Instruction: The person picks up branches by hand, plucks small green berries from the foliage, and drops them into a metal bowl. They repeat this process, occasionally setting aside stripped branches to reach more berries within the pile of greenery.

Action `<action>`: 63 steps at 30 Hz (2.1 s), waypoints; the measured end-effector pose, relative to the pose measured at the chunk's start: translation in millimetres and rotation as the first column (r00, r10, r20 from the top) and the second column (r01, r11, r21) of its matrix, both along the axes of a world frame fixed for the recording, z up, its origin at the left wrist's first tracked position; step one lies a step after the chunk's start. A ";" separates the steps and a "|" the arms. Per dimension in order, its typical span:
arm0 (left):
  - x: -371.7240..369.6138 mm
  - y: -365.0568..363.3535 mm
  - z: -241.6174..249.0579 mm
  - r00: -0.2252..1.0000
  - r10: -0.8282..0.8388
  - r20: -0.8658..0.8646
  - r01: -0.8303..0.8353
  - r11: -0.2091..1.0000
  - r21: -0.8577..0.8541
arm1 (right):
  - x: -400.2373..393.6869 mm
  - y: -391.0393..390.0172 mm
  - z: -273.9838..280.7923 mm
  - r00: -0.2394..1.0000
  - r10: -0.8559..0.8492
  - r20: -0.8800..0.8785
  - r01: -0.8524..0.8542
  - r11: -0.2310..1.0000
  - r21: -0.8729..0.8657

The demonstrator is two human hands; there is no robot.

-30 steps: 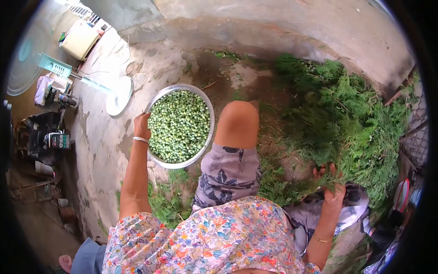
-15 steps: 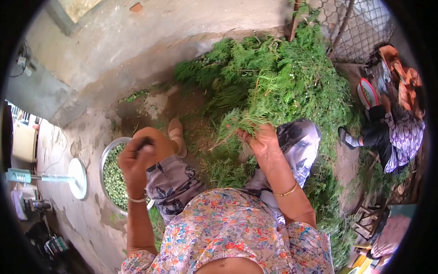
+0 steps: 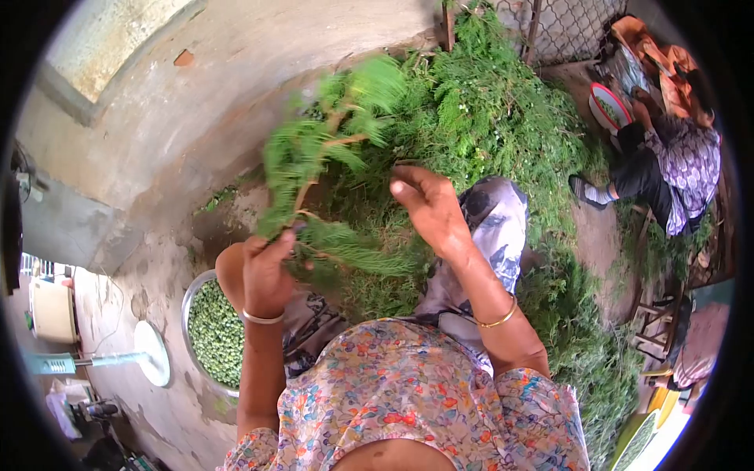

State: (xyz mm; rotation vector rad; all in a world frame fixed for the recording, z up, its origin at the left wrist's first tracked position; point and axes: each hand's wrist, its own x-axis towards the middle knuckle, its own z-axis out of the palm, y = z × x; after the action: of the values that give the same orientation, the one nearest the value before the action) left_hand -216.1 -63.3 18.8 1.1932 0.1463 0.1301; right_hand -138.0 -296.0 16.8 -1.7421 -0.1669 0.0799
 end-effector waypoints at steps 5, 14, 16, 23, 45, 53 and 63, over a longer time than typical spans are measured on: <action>-3.5 30.4 -11.4 0.995 0.094 0.041 -0.083 0.971 -0.223 | -14.7 -15.2 -23.2 0.884 0.334 -0.327 -0.296 0.942 0.161; -1.8 46.9 -47.3 0.981 -0.116 0.153 0.178 0.842 -0.509 | -43.0 30.2 -42.4 0.876 0.473 -0.095 -0.436 0.860 0.265; 1.4 46.6 -60.4 0.999 -0.047 0.003 0.041 0.849 -0.526 | -46.4 32.9 -35.1 0.848 0.515 -0.125 -0.474 0.843 0.256; 3.2 12.8 -26.1 1.000 0.020 0.023 -0.012 0.956 -0.293 | -52.7 30.1 -16.4 0.714 0.680 -0.165 -0.685 0.728 0.036; 40.2 15.3 -119.6 0.771 -0.440 -0.460 0.125 0.813 -0.569 | -276.3 -379.0 35.0 0.658 -0.728 -0.190 0.530 0.269 0.804; 32.6 -42.1 -100.0 0.771 -0.478 -0.420 0.246 0.833 -0.496 | -258.0 -305.3 32.0 0.601 -0.755 -0.263 0.537 0.138 0.832; -10.3 -196.7 32.0 0.673 -0.730 0.118 0.614 0.640 0.462 | -146.7 -164.0 30.7 0.884 -0.346 -0.315 0.404 0.228 0.886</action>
State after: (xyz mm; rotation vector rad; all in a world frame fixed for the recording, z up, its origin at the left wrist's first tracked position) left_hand -226.4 -260.0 50.8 1.5374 -0.6426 -0.3574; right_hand -284.7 -460.0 47.5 -0.5043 0.2480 -0.3021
